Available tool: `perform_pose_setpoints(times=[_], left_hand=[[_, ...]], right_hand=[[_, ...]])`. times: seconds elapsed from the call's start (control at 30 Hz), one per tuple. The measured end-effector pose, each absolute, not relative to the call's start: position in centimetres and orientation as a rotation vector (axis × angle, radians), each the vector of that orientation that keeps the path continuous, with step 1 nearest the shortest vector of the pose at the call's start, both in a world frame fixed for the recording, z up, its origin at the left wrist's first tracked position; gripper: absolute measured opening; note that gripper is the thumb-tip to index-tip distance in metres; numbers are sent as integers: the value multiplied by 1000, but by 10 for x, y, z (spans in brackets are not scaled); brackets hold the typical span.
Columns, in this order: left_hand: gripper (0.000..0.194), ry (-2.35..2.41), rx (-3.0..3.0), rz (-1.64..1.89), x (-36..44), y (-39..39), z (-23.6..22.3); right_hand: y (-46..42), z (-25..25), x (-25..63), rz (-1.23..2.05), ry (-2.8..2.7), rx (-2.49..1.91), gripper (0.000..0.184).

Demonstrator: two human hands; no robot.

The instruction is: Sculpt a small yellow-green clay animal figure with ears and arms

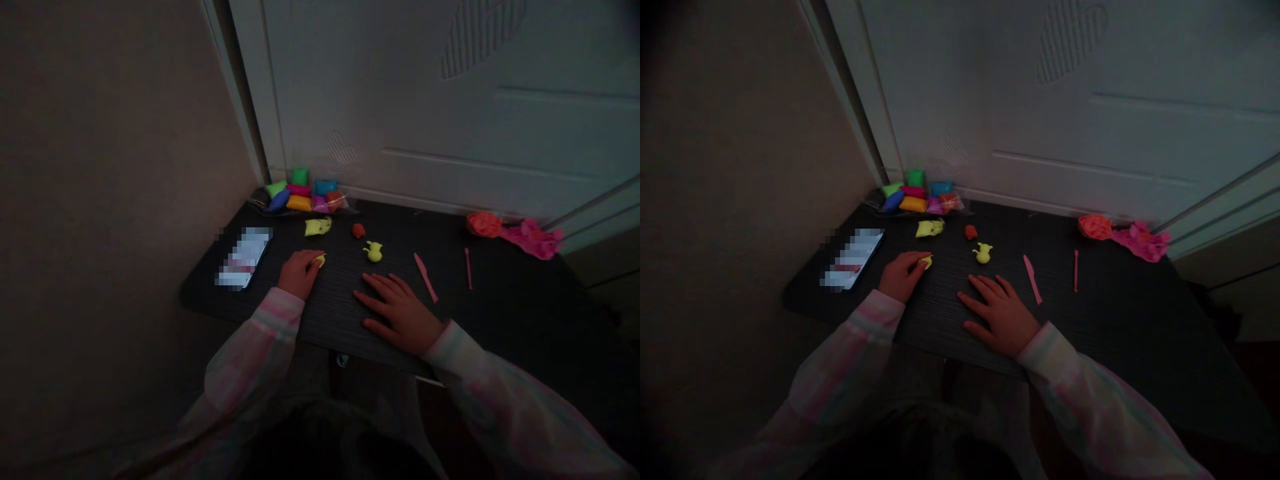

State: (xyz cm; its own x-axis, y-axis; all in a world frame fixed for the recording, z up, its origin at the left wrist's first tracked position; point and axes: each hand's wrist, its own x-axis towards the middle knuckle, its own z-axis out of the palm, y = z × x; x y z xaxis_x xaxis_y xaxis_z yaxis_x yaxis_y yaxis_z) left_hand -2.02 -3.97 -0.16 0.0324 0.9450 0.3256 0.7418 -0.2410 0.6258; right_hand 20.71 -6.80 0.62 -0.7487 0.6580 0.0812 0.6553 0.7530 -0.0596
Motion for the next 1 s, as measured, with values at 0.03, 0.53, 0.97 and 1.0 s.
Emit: perform_pose_setpoints(times=[0.03, 0.53, 0.97, 1.0], left_hand=[[23, 1741, 2004, 1036, -20, -40, -2], [33, 1684, 1795, 1177, -21, -37, -2], [45, 1900, 1664, 1234, -19, -46, 12], [45, 1914, 1650, 1265, -19, -46, 12]], right_hand=[[-68, 6, 207, 37, -2828, -1111, 48], [-65, 2, 209, 85, -2765, -1115, 47], [-65, 4, 211, 113, -2717, -1047, 42], [-66, 4, 210, 95, -2750, -1029, 42]])
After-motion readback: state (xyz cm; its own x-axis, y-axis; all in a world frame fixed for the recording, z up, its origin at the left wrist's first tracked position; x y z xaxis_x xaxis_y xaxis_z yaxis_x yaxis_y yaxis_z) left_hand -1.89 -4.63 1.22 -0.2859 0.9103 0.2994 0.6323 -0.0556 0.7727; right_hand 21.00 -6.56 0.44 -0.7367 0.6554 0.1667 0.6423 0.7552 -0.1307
